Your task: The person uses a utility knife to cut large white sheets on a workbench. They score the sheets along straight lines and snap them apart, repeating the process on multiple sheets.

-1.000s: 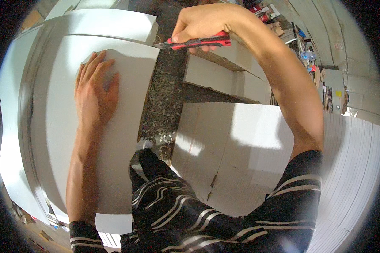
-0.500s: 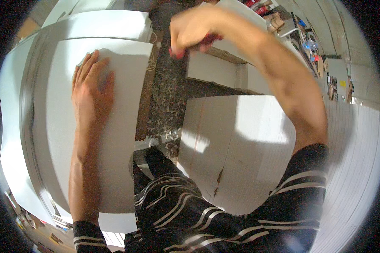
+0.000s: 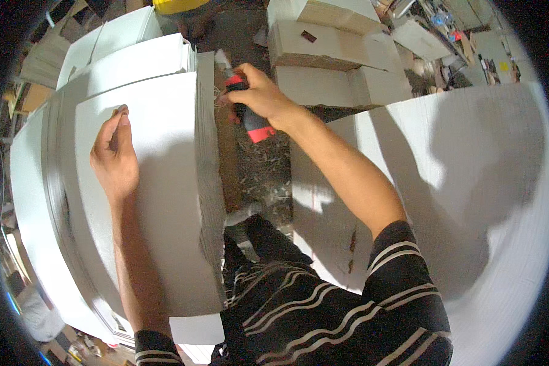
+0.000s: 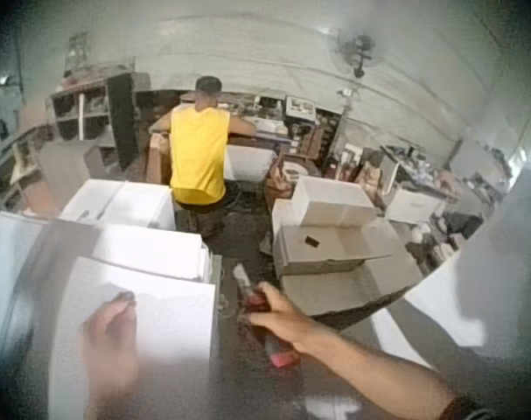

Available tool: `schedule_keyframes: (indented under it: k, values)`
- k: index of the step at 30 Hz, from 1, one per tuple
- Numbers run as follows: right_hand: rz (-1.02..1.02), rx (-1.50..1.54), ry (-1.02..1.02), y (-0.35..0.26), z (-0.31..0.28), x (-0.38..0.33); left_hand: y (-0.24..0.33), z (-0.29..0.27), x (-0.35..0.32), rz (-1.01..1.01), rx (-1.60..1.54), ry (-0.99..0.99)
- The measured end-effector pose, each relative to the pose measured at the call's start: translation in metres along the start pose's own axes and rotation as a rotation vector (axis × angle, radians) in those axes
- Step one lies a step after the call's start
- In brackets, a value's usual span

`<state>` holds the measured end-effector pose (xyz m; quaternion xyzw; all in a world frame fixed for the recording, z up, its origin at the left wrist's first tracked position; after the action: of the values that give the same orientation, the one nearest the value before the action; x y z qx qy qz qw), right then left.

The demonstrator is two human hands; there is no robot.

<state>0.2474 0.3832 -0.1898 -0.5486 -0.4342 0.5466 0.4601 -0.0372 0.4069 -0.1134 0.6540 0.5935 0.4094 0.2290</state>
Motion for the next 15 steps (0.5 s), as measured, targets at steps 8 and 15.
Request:
schedule_keyframes:
  k: [8,15]
  values:
    - [-0.563,-0.231,0.078,-0.023,0.034,0.007,0.005,0.004,0.0,-0.062,0.041,-0.06]
    - [-0.868,-0.632,0.249,-0.036,0.036,-0.007,0.007,0.006,-0.007,-0.033,0.024,-0.055]
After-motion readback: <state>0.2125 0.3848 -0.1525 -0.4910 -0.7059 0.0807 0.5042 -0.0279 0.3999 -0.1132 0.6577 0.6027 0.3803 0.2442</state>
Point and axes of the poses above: each hand's wrist, its own x-axis towards the middle knuckle, its own z-axis out of the palm, y = z × x, the point moved 7 cm from there along x, towards the middle knuckle, and after that the axes turned 4 degrees about -z, right-handed, at the moved point
